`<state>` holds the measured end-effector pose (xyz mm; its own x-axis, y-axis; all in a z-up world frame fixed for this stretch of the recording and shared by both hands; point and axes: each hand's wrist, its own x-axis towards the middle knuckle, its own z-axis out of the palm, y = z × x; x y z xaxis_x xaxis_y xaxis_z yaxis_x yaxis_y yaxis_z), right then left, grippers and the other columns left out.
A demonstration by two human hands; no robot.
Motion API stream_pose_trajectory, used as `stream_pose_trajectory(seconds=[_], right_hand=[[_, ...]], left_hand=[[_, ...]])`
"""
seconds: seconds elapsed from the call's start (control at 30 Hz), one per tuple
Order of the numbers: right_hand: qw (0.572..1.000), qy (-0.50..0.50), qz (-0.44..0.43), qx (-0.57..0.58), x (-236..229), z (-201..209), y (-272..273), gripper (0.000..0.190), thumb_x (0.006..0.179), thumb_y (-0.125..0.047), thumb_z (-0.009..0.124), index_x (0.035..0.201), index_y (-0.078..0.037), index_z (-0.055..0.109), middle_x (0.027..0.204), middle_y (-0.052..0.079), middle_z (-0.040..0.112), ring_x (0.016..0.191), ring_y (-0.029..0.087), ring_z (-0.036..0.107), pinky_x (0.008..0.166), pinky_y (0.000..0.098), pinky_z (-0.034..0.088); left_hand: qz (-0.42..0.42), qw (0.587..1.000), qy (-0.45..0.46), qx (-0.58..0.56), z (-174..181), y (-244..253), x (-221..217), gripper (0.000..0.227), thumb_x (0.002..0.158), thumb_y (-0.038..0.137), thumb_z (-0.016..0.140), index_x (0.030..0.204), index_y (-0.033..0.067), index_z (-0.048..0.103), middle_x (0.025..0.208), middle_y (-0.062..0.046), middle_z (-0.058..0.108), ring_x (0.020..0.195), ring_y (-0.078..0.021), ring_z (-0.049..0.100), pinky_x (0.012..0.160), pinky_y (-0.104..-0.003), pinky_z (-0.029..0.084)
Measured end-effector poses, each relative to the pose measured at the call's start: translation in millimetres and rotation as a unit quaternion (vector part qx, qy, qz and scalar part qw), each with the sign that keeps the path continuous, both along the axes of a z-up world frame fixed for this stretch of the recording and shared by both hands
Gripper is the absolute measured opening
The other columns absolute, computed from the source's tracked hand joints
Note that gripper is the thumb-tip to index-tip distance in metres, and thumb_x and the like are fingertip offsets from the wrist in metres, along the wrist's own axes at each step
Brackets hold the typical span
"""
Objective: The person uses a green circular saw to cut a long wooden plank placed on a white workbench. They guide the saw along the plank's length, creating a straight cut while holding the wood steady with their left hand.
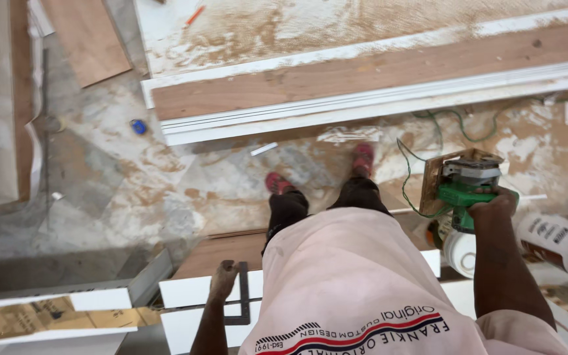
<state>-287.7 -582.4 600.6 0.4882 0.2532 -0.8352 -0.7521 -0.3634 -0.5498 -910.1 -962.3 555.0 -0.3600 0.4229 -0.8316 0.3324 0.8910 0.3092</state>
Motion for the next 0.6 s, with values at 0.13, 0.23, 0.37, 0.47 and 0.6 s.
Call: stream_pose_trajectory(seconds=[0.13, 0.23, 0.37, 0.47, 0.6], right_hand=[[0.996, -0.004, 0.037, -0.087, -75.0, 2.3, 6.7, 0.014, 0.097, -0.020, 0.049, 0.096, -0.011, 0.060, 0.091, 0.003, 0.067, 0.092, 0.021, 0.063, 0.101, 0.0593, 0.045], [0.995, 0.011, 0.047, -0.088, -136.6, -7.4, 13.1, 0.011, 0.098, -0.017, 0.051, 0.098, -0.011, 0.060, 0.089, 0.002, 0.063, 0.090, 0.020, 0.060, 0.103, 0.0604, 0.047], [0.988, -0.004, 0.088, -0.125, -209.1, -28.5, 20.9, 0.012, 0.097, -0.019, 0.051, 0.096, -0.013, 0.060, 0.086, 0.001, 0.061, 0.085, 0.019, 0.058, 0.097, 0.0577, 0.047], [0.994, 0.020, 0.049, -0.100, -259.5, -45.1, 18.2, 0.009, 0.097, -0.014, 0.054, 0.094, -0.009, 0.060, 0.084, 0.002, 0.060, 0.079, 0.016, 0.058, 0.093, 0.0467, 0.058], [0.993, 0.030, 0.046, -0.104, -325.6, -66.0, 20.0, 0.008, 0.097, -0.012, 0.056, 0.090, -0.011, 0.058, 0.081, 0.001, 0.058, 0.072, 0.016, 0.056, 0.082, 0.0413, 0.057]], left_hand=[[0.059, 0.994, 0.084, 0.034, 7.4, -28.0, -82.0, 0.058, 0.092, 0.048, 0.067, 0.128, 0.0029, 0.064, 0.122, -0.023, 0.073, 0.116, -0.0384, 0.068, 0.102, -0.048, 0.053], [0.058, 0.986, 0.125, 0.088, 0.7, -31.5, -131.8, 0.057, 0.092, 0.047, 0.067, 0.126, 0.0018, 0.065, 0.120, -0.024, 0.072, 0.113, -0.0411, 0.069, 0.100, -0.050, 0.053], [0.011, 0.986, 0.121, 0.115, -8.4, -12.4, -190.3, 0.056, 0.092, 0.043, 0.070, 0.128, 0.0005, 0.063, 0.123, -0.026, 0.069, 0.116, -0.0434, 0.065, 0.099, -0.052, 0.052], [0.018, 0.984, 0.082, 0.158, -11.2, 12.2, -235.7, 0.057, 0.090, 0.039, 0.073, 0.133, 0.0026, 0.060, 0.131, -0.022, 0.067, 0.117, -0.0374, 0.066, 0.098, -0.047, 0.054], [-0.056, 0.985, 0.095, 0.132, 0.8, 67.5, -312.2, 0.057, 0.091, 0.037, 0.074, 0.136, 0.0047, 0.059, 0.135, -0.020, 0.064, 0.120, -0.0347, 0.064, 0.100, -0.047, 0.052]])
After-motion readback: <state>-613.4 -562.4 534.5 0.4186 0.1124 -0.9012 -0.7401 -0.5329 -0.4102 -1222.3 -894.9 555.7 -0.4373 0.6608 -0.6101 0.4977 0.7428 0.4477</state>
